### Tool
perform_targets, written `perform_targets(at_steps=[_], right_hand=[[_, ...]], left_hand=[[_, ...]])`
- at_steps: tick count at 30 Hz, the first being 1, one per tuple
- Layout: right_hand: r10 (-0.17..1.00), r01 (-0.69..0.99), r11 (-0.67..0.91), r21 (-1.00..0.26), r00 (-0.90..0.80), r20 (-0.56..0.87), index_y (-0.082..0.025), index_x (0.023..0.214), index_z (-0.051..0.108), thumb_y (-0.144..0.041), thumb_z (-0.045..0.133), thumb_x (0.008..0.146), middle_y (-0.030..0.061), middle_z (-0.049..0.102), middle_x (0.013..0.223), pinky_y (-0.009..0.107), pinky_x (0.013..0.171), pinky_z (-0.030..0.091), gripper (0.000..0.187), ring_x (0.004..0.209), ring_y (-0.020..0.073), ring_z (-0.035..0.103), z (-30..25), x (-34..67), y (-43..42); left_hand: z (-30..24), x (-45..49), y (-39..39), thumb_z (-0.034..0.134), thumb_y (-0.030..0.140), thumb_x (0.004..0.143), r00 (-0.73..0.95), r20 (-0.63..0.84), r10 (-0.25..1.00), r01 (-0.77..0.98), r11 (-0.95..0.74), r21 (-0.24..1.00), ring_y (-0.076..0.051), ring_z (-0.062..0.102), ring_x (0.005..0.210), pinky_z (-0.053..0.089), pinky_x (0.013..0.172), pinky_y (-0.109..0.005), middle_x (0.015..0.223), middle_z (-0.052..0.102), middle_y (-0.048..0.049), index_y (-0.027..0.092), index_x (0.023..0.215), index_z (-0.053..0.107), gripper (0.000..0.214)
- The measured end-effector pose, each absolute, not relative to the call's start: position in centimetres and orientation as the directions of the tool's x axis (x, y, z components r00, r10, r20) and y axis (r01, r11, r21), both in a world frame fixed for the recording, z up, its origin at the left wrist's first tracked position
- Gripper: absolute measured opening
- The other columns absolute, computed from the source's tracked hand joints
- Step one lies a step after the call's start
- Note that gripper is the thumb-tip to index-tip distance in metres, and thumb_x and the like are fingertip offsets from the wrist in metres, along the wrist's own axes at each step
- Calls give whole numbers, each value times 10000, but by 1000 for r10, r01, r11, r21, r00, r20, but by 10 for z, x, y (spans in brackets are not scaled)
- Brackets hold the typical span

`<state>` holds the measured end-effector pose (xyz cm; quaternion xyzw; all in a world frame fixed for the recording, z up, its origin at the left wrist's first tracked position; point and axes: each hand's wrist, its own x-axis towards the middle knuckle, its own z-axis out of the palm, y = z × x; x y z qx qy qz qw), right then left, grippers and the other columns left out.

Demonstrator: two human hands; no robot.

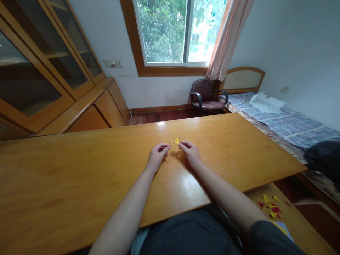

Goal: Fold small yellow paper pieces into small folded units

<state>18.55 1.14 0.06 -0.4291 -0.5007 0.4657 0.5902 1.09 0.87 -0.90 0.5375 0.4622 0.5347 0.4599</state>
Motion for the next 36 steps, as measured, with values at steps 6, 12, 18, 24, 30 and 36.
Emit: perform_targets(at_steps=[6,12,18,24,30,36], right_hand=[[950,58,312,-948,-48,309,-201,819,740,-388,674,801,35,685,798,287,732,456,200,750,177,593,-4,183,7],[922,147,387,-910,-66,381,-222,860,753,-373,669,826,28,677,779,284,672,439,176,697,176,570,-7,185,6],[895,196,446,-874,-85,437,-236,871,755,-366,656,844,20,665,761,285,636,417,165,652,167,541,-4,186,5],[885,219,466,-857,-94,457,-240,870,750,-353,648,849,15,645,749,286,629,413,153,637,159,525,-3,186,4],[918,105,395,-913,-88,388,-226,884,726,-392,657,844,8,620,771,267,590,443,184,589,135,540,-6,184,4],[947,-68,310,-948,-67,315,-201,882,679,-415,692,816,19,657,801,255,620,503,225,637,143,618,-3,182,1]], left_hand=[[1,14,2,714,405,760,54,215,975,-9,-215,977,-118,565,626,476,602,-230,818,653,-32,166,861,714,259],[2,12,1,704,375,777,87,255,963,-21,-254,967,-114,558,630,461,606,-230,807,628,-21,172,884,717,230],[2,12,-1,693,328,795,66,293,954,-13,-293,956,-109,561,628,454,605,-229,782,605,-10,170,871,704,175],[4,13,-1,700,320,791,26,336,941,8,-337,942,-108,559,636,451,605,-224,781,596,-7,169,830,687,157],[6,13,-2,697,322,800,18,367,930,70,-367,928,-115,564,648,450,617,-229,772,611,-12,170,825,702,154],[2,12,0,692,320,812,26,391,920,105,-392,914,-114,566,663,448,627,-222,762,613,-8,177,823,710,145]])
